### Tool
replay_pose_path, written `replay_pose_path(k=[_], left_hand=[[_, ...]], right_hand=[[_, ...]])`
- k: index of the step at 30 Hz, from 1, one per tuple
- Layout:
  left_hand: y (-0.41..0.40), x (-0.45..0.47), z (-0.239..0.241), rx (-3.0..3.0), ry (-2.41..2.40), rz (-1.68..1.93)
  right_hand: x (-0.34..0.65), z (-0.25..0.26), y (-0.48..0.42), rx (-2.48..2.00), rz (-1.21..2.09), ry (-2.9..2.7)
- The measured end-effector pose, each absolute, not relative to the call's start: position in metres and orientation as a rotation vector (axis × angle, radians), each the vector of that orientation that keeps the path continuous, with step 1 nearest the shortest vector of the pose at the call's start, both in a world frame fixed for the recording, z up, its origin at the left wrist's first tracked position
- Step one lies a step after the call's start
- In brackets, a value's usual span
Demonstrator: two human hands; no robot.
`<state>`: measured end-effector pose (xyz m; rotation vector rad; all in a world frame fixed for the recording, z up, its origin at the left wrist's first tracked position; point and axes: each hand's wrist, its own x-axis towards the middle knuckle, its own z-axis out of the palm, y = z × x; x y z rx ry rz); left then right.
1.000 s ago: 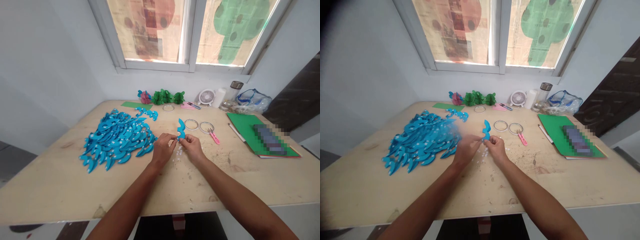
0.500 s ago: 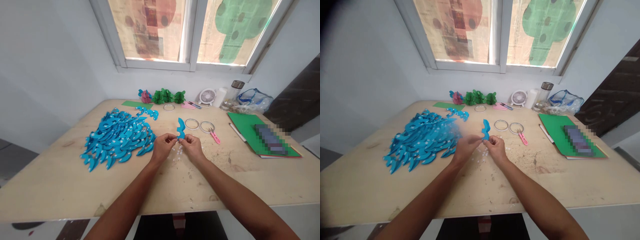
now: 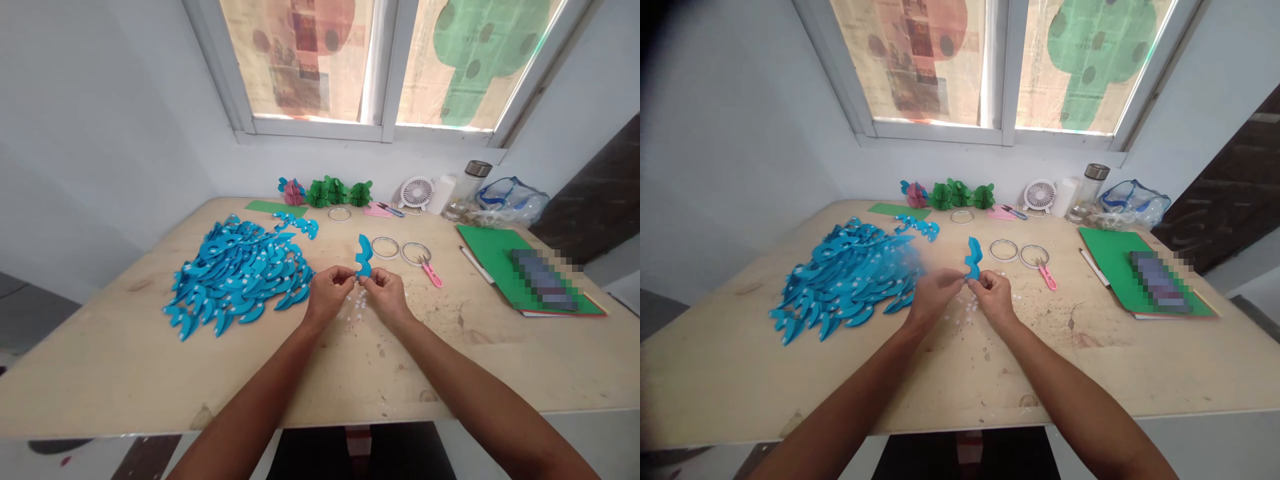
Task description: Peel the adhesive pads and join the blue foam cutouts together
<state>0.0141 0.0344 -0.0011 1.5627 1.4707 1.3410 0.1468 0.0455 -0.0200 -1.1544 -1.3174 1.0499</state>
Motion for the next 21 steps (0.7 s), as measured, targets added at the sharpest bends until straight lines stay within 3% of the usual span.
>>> replay_pose_path(k=[21], left_hand=[[0.0346, 0.0135, 0.0011, 1.383, 1.404, 1.360]], right_hand=[[0.1471, -0.0183, 0.0446, -1.158, 1.003, -1.372]])
